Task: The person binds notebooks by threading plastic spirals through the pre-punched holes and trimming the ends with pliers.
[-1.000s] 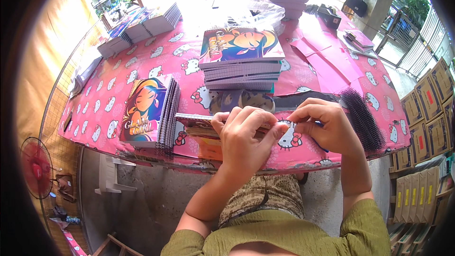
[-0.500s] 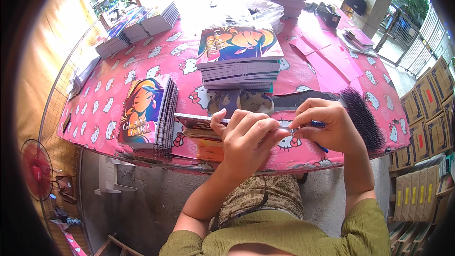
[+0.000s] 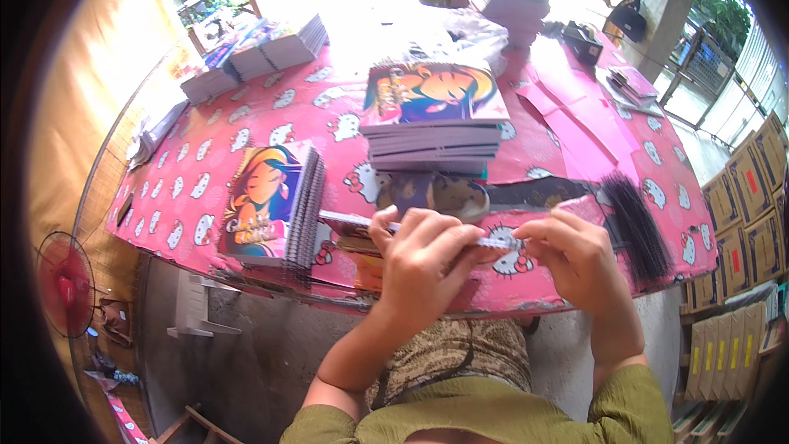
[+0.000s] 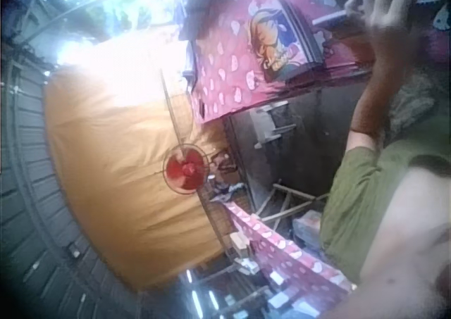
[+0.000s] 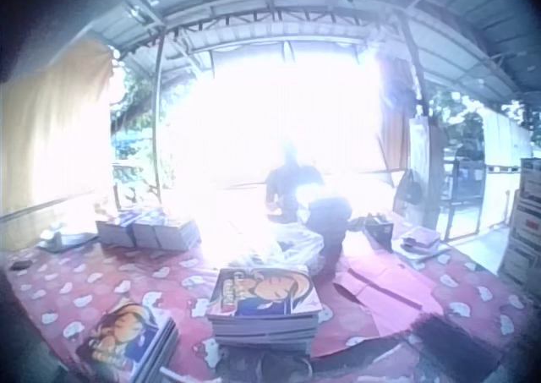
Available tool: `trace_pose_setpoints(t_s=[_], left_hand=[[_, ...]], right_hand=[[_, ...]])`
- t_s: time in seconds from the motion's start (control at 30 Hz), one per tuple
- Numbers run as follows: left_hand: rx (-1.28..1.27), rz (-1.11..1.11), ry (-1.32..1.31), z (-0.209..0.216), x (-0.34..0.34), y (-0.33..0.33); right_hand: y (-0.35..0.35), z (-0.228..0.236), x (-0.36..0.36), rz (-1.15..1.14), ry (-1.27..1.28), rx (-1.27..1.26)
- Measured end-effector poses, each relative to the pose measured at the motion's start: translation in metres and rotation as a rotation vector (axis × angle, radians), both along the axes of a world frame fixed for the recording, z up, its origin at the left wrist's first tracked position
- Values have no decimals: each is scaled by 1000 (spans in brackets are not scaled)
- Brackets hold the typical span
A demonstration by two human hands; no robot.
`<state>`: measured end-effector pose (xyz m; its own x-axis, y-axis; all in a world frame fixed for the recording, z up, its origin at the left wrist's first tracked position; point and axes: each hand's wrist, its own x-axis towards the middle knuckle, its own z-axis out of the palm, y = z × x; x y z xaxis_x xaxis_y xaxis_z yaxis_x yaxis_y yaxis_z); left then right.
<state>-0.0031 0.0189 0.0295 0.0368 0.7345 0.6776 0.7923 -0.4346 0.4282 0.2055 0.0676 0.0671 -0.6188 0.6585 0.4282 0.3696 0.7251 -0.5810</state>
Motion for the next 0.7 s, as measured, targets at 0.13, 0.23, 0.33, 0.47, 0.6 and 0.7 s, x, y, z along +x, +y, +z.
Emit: trace_pose_setpoints(t_s=[0.13,0.23,0.33,0.47,0.6,0.7], left_hand=[[7,6,-27,0,0,-4],[26,13,-69,-4,4,-3],[40,14,-72,-9,5,-4],[41,19,-79,-10,4,-6],[57,37,-83,-10,7,-3],[64,39,-73,-10,5,-5]], right_hand=[[-9,17,-15,-56,20,-201],[-12,0,-21,-112,79,-71],[-12,-3,-21,-129,21,-53],[-15,4,-29,-155,17,1],[-12,-15,-28,-179,58,113],[-16,-1,-36,-187,11,151]])
